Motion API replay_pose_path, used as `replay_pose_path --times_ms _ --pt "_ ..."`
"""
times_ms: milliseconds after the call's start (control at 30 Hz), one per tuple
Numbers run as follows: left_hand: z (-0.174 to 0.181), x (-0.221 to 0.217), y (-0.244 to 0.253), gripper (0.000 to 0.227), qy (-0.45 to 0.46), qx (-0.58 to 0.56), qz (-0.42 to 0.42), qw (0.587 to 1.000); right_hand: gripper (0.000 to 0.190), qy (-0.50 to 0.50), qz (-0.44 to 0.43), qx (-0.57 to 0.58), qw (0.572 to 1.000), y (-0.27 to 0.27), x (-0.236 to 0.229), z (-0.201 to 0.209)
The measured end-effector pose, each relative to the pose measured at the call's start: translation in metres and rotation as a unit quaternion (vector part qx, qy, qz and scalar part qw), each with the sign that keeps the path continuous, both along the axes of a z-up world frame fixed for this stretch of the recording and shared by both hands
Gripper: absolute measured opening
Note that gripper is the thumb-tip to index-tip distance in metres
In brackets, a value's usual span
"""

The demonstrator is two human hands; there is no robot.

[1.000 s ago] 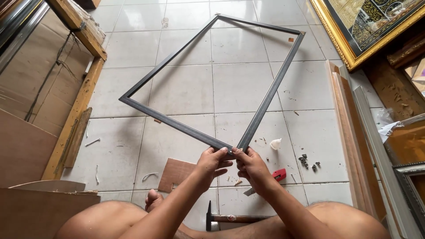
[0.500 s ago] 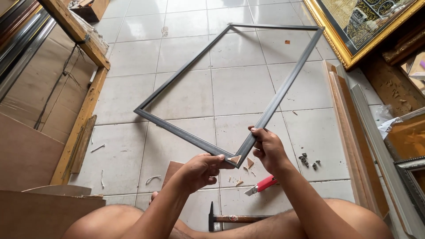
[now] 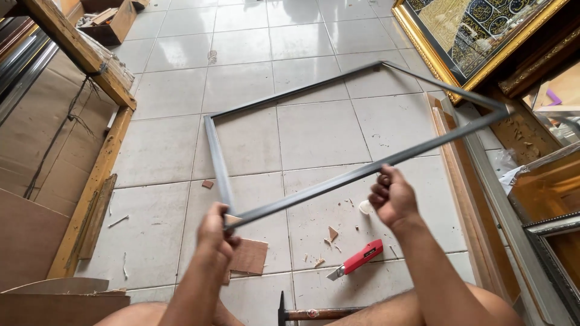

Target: Disassembling a picture frame and using a utility knife to scrape adhesive residue from the frame rails.

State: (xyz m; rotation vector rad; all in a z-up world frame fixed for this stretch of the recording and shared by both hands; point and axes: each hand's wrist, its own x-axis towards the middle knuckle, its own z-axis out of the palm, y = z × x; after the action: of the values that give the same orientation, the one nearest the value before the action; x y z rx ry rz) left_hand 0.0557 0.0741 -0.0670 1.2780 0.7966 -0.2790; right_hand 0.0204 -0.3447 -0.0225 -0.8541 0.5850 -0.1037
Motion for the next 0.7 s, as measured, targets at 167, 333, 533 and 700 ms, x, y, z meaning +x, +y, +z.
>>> replay_pose_path --times_ms 167,333,533,700 --pt "-0.022 0.033 0.035 0.04 -0.005 -0.041 0.201 0.979 0.047 0.023 0.023 -0.019 0.999 -0.015 -0.006 0.003" --pt "0.054 -0.005 -0.029 0.067 -0.13 -0.134 0.326 0.927 0.05 0.016 0.043 -0.033 0.998 0.013 -0.007 -0.025" --pt "0.084 -0.034 -0.08 0.042 -0.125 -0.25 0.061 0.958 0.039 0.033 0.155 -0.005 0.987 0.073 -0.023 -0.012" --pt "0.033 -0.001 -0.058 0.056 -0.16 -0.161 0.0 0.974 0.042 0.041 0.027 -0.036 0.998 0.079 -0.036 0.013"
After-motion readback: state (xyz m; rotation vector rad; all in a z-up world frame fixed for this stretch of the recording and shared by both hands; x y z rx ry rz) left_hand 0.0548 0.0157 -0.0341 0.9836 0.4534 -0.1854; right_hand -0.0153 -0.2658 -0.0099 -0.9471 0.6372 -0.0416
